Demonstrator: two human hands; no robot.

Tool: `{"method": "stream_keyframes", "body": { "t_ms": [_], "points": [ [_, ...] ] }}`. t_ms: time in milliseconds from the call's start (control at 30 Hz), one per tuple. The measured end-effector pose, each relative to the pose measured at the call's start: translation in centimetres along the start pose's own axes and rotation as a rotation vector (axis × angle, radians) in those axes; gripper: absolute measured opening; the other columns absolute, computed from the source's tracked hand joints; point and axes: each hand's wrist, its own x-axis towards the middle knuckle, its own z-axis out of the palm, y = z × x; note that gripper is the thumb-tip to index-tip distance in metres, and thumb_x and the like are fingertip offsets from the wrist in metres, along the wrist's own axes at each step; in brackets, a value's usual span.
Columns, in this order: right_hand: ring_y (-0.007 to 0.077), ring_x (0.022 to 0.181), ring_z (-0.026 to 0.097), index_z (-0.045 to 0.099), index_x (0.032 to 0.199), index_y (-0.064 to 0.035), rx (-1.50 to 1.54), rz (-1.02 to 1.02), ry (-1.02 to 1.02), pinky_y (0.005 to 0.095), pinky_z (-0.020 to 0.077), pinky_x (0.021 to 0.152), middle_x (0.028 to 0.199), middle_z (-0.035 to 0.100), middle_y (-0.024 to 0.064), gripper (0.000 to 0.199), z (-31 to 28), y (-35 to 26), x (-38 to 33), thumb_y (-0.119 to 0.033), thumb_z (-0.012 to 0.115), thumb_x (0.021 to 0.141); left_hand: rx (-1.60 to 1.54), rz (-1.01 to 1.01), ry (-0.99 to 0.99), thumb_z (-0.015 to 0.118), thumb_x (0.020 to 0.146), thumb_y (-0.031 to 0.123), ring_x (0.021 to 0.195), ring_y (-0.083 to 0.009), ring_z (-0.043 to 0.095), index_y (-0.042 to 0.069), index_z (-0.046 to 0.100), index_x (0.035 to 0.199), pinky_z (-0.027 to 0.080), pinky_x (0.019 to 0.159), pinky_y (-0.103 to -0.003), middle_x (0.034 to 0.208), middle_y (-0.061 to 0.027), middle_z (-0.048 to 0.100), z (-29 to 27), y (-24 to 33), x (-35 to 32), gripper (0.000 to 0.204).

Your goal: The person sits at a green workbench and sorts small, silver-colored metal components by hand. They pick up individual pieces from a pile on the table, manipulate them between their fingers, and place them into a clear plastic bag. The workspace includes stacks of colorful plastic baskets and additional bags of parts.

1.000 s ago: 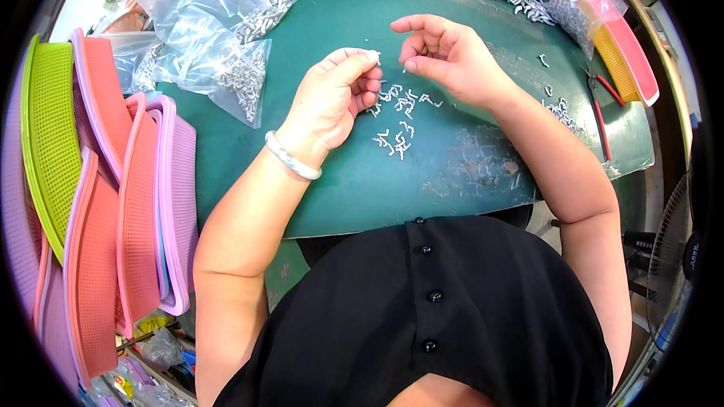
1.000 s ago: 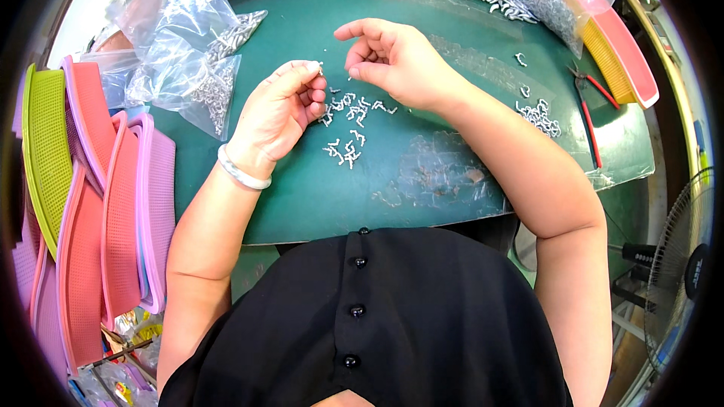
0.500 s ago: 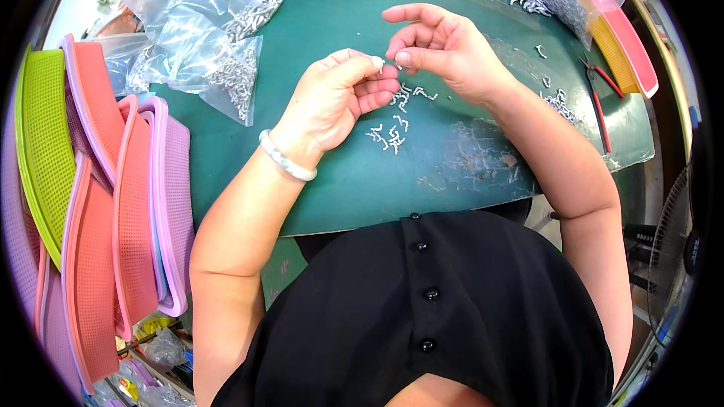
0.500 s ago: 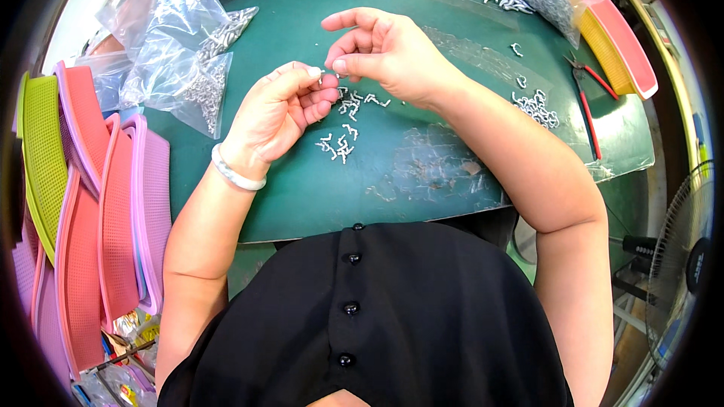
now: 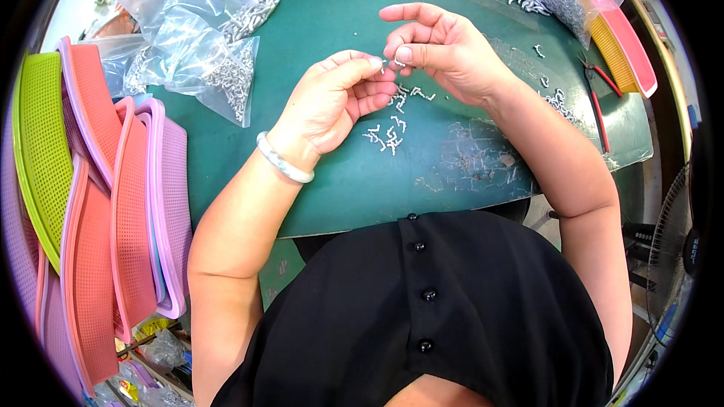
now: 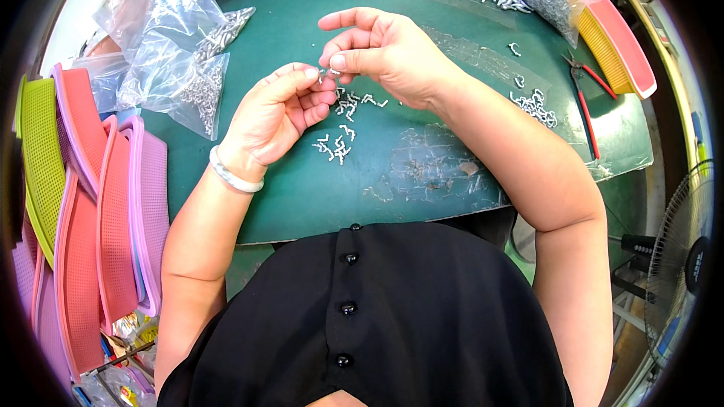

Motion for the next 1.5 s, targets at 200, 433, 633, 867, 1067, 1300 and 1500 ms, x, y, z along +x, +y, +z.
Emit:
{"method": "stream_keyframes", "body": {
  "t_ms": [200, 433, 633, 867, 1067, 1300, 1500],
  "points": [
    [0.0111, 0.072, 0.055, 0.046, 0.114, 0.0045, -0.018, 0.034, 0.017, 0.0244, 0.0456, 0.065, 0.083, 0.060, 0.0068, 0.040, -0.1, 0.0, 0.0, -0.001, 0.062, 0.077, -0.032, 0.019, 0.059, 0.059, 0.082, 0.012, 0.067, -0.0108, 0.057, 0.007, 0.057, 0.083, 0.047, 0.061, -0.022, 0.076, -0.0036, 0.060, 0.1, -0.1, 0.0, 0.007],
    [0.0080, 0.071, 0.053, 0.048, 0.114, 0.0015, -0.151, 0.064, 0.006, 0.0218, 0.0435, 0.065, 0.082, 0.057, 0.0025, 0.038, 0.7, 0.3, -0.4, -0.002, 0.061, 0.078, -0.035, 0.063, 0.129, 0.062, 0.080, 0.014, 0.062, -0.0080, 0.051, 0.008, 0.056, 0.081, 0.042, 0.056, -0.021, 0.070, 0.0008, 0.056, 0.3, -0.4, 0.0, 0.008],
    [0.0077, 0.070, 0.052, 0.047, 0.115, 0.0012, -0.142, 0.037, 0.046, 0.0218, 0.0432, 0.065, 0.081, 0.057, 0.0023, 0.039, 1.5, 0.6, -0.4, -0.002, 0.061, 0.078, -0.043, 0.104, 0.167, 0.063, 0.080, 0.013, 0.060, -0.0077, 0.050, 0.008, 0.056, 0.081, 0.042, 0.056, -0.020, 0.069, 0.0011, 0.055, 0.7, -0.8, -0.1, 0.008],
    [0.0079, 0.072, 0.052, 0.045, 0.116, 0.0011, -0.123, 0.054, 0.091, 0.0214, 0.0426, 0.065, 0.083, 0.057, 0.0029, 0.041, 1.6, 0.8, -0.4, -0.001, 0.061, 0.078, 0.005, 0.129, 0.181, 0.060, 0.083, 0.013, 0.062, -0.0091, 0.049, 0.006, 0.055, 0.082, 0.043, 0.058, -0.022, 0.071, -0.0006, 0.053, 0.9, -0.9, -0.2, 0.008],
    [0.0098, 0.068, 0.053, 0.045, 0.112, 0.0038, -0.120, 0.091, 0.129, 0.0216, 0.0428, 0.061, 0.080, 0.058, 0.0057, 0.042, 1.8, 0.6, -0.2, 0.002, 0.060, 0.073, 0.025, 0.132, 0.208, 0.060, 0.083, 0.013, 0.062, -0.0100, 0.051, 0.006, 0.056, 0.084, 0.043, 0.058, -0.022, 0.073, -0.0016, 0.056, 1.3, -0.8, -0.4, 0.008],
    [0.0100, 0.069, 0.054, 0.043, 0.113, 0.0039, -0.077, 0.053, 0.150, 0.0218, 0.0431, 0.061, 0.081, 0.058, 0.0063, 0.044, 2.0, 0.9, -0.2, 0.002, 0.061, 0.073, -0.023, 0.179, 0.192, 0.059, 0.083, 0.012, 0.065, -0.0100, 0.050, 0.006, 0.057, 0.087, 0.043, 0.060, -0.023, 0.076, -0.0022, 0.057, 1.2, -1.1, -0.2, 0.008],
    [0.0085, 0.072, 0.054, 0.041, 0.118, 0.0014, -0.057, 0.047, 0.134, 0.0217, 0.0429, 0.065, 0.082, 0.059, 0.0038, 0.044, 2.1, 1.0, -0.3, -0.001, 0.061, 0.078, -0.048, 0.228, 0.197, 0.062, 0.082, 0.012, 0.064, -0.0093, 0.050, 0.006, 0.058, 0.086, 0.042, 0.059, -0.022, 0.077, -0.0017, 0.058, 1.4, -1.3, 0.0, 0.008]
  ]
}}
